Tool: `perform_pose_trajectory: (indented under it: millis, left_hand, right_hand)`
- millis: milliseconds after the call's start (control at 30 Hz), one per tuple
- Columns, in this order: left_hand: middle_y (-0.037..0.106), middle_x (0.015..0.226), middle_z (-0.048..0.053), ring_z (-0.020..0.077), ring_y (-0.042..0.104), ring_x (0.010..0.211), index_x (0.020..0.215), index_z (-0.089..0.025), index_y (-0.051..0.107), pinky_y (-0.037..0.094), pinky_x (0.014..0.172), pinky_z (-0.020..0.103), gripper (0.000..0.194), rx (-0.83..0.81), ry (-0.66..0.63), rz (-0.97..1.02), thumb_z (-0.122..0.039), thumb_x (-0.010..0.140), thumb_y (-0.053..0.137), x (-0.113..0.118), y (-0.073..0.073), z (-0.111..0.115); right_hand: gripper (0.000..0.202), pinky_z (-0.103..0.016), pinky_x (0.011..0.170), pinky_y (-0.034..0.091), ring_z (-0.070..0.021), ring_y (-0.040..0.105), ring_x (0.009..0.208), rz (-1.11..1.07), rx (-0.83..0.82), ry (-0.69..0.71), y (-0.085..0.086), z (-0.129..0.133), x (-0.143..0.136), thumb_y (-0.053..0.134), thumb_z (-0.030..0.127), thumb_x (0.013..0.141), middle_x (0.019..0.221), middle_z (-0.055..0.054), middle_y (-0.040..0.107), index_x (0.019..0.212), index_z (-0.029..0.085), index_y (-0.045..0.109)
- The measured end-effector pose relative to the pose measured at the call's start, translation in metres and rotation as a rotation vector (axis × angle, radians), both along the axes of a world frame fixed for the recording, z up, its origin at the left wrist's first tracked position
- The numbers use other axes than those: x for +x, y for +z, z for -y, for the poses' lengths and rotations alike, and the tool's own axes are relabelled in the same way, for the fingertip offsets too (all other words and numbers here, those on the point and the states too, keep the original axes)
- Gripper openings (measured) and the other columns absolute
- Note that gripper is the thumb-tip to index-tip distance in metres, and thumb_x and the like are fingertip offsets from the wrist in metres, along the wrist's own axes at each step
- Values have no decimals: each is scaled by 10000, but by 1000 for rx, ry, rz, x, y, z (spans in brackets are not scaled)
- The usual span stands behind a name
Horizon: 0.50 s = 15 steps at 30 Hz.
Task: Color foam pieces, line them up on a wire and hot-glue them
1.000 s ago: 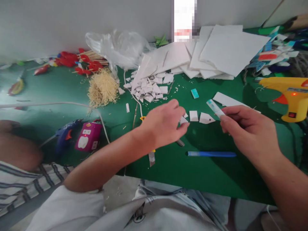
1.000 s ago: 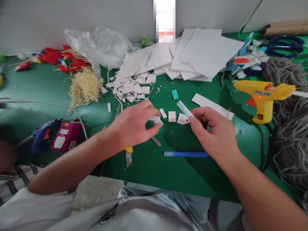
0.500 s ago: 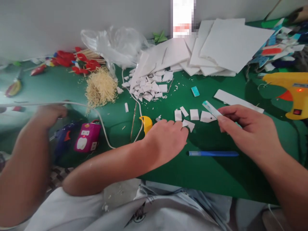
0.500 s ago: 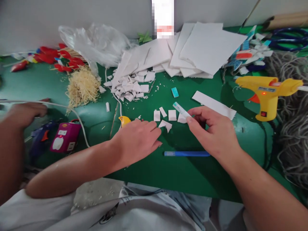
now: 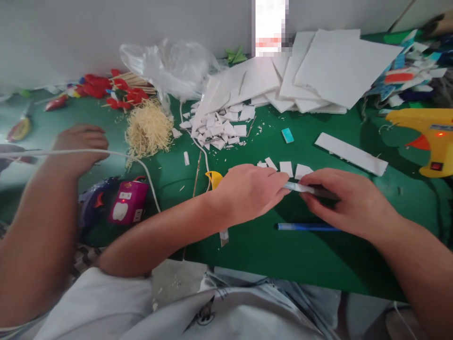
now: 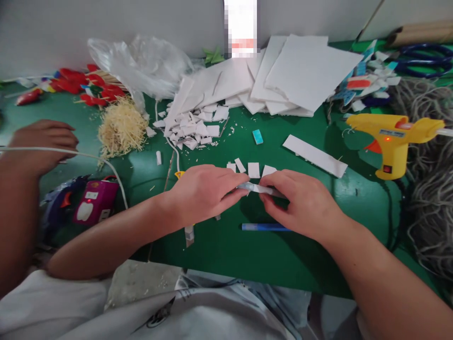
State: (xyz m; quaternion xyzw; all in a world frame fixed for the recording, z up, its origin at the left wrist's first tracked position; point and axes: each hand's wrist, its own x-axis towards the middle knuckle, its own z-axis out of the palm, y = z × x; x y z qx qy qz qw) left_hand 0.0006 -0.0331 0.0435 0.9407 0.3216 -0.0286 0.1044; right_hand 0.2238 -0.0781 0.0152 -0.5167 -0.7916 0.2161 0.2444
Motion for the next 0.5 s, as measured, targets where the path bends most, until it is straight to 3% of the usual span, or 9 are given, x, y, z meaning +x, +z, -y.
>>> perform_pose_trajectory:
  millis: [133, 300, 500]
  left_hand:
    - [752, 798, 39, 206, 737, 779, 954, -178, 734, 366, 607, 304, 428, -27, -4, -16, -428, 1117, 428, 7, -9, 2]
    - [767, 846, 30, 172, 726, 810, 962, -169, 730, 352, 617, 268, 416, -90, 12, 72, -433, 1116, 448, 6, -13, 0]
    - [718, 768, -22, 90, 633, 703, 929, -174, 756, 387, 644, 203, 368, -283, -42, 321, -408, 1090, 523, -5, -17, -7]
  right_hand:
    - [225, -291, 506, 410, -169, 631, 583, 153, 148, 41, -4, 2, 0, 528, 344, 926, 823, -47, 776, 923, 255, 734]
    - [374, -296, 476, 310, -159, 618, 557, 306, 410, 86, -8, 7, -4, 454, 334, 1051, 691, -61, 726, 914, 183, 768]
    - [550, -312, 491, 276, -160, 582, 536, 331, 232, -26, -5, 17, -7, 380, 524, 1065, 613, -58, 689, 793, 232, 758]
